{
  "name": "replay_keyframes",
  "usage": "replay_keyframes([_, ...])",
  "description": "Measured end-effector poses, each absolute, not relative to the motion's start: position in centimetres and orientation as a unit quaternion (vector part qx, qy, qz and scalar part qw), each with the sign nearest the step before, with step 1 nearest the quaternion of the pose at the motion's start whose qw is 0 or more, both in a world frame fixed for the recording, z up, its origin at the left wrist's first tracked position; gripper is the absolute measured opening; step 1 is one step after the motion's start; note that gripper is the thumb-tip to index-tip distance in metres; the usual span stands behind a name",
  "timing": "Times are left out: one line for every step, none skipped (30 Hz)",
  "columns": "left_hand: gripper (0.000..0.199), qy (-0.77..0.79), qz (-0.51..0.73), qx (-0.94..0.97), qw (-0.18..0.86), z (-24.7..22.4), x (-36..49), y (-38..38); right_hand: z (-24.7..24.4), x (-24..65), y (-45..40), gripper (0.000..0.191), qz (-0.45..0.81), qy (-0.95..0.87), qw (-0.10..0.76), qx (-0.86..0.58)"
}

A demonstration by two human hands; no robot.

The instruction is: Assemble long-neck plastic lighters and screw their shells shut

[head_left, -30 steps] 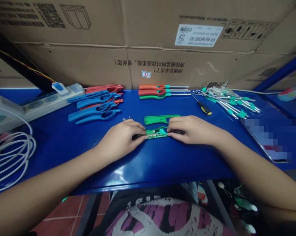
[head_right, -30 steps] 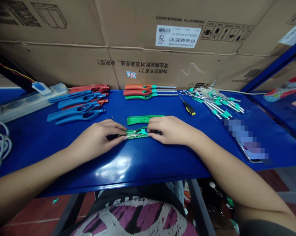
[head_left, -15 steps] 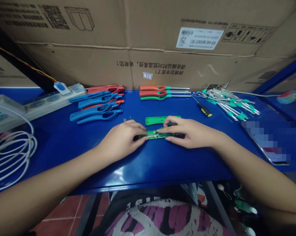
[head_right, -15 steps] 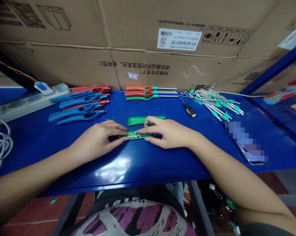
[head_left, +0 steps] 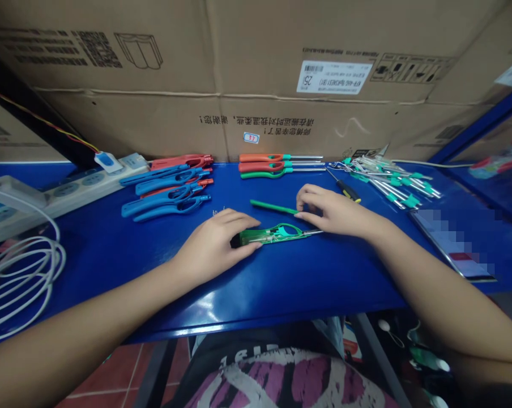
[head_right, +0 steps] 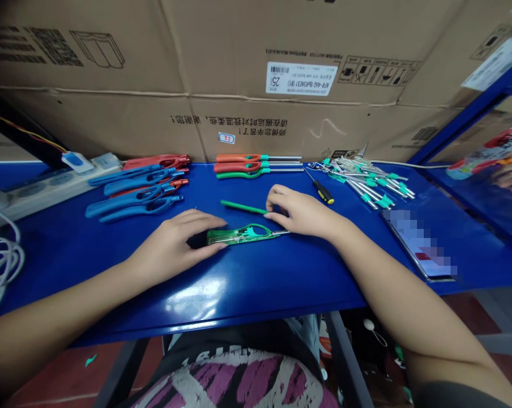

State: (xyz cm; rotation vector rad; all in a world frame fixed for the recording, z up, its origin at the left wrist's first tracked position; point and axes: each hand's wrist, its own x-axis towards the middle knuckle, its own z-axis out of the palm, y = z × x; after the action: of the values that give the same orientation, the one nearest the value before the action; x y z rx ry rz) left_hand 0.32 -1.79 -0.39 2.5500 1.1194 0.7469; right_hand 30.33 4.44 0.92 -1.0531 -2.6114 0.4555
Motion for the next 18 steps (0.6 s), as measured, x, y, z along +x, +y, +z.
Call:
replay_keyframes([0.035,0.381,0.268,0.878,0.108,-0.2,0.3,-1.8,1.1,30.0,4.2,0.019,0.166,-0.897,0.173,-0.37])
replay_keyframes([0.039,0.375,0.276,0.881,0.083,-0.1,0.2,-1.8,1.3,29.6,3.9,0.02,0.188,-0.884,0.201,-0.377])
replay_keyframes([0.043,0.366,0.279,0.886,0.056,0.1,0.1,-1.7,1.5,29.2,3.5,0.022,0.225,-0.866,0.224,-0.386])
replay_keyframes([0.045,0.359,0.275,0.891,0.03,0.3,0.0,-1.6,1.7,28.9,3.2,0.024,0.276,-0.843,0.236,-0.396])
replay_keyframes([0.046,0.354,0.268,0.896,0.007,0.4,-0.1,-1.6,1.9,28.6,2.9,0.026,0.335,-0.817,0.239,-0.404])
replay_keyframes([0.045,0.349,0.26,0.9,-0.008,0.5,-0.2,-1.5,2.1,28.3,2.6,0.029,0.394,-0.79,0.233,-0.407])
replay_keyframes([0.043,0.344,0.255,0.903,-0.013,0.6,-0.3,-1.5,2.2,28.1,2.4,0.031,0.444,-0.768,0.222,-0.406])
replay_keyframes([0.041,0.338,0.253,0.906,-0.009,0.5,-0.4,-1.4,2.2,28.0,2.3,0.033,0.476,-0.752,0.213,-0.404])
replay_keyframes([0.039,0.332,0.254,0.908,0.0,0.5,-0.4,-1.4,2.2,28.0,2.2,0.034,0.486,-0.747,0.208,-0.403])
replay_keyframes([0.038,0.326,0.256,0.91,0.013,0.4,-0.4,-1.4,2.2,28.0,2.2,0.034,0.476,-0.755,0.208,-0.401])
replay_keyframes([0.037,0.321,0.259,0.911,0.028,0.2,-0.4,-1.4,2.1,28.0,2.3,0.034,0.453,-0.772,0.207,-0.396])
replay_keyframes([0.036,0.32,0.26,0.91,0.042,0.1,-0.3,-1.5,2.0,28.1,2.4,0.034,0.421,-0.795,0.204,-0.386])
replay_keyframes([0.035,0.322,0.262,0.908,0.054,-0.1,-0.2,-1.5,1.9,28.2,2.5,0.036,0.387,-0.821,0.198,-0.371])
replay_keyframes([0.035,0.324,0.261,0.907,0.065,-0.2,0.0,-1.6,1.8,28.3,2.5,0.038,0.355,-0.845,0.19,-0.352])
replay_keyframes([0.035,0.326,0.259,0.906,0.076,-0.4,0.1,-1.6,1.8,28.4,2.6,0.04,0.327,-0.866,0.179,-0.334])
replay_keyframes([0.034,0.327,0.256,0.906,0.088,-0.5,0.2,-1.6,1.7,28.4,2.7,0.041,0.304,-0.881,0.169,-0.319])
replay_keyframes([0.033,0.327,0.254,0.905,0.098,-0.6,0.3,-1.6,1.7,28.5,2.7,0.041,0.285,-0.893,0.162,-0.31])
replay_keyframes([0.033,0.326,0.251,0.905,0.107,-0.8,0.4,-1.6,1.6,28.4,2.7,0.039,0.27,-0.9,0.158,-0.303])
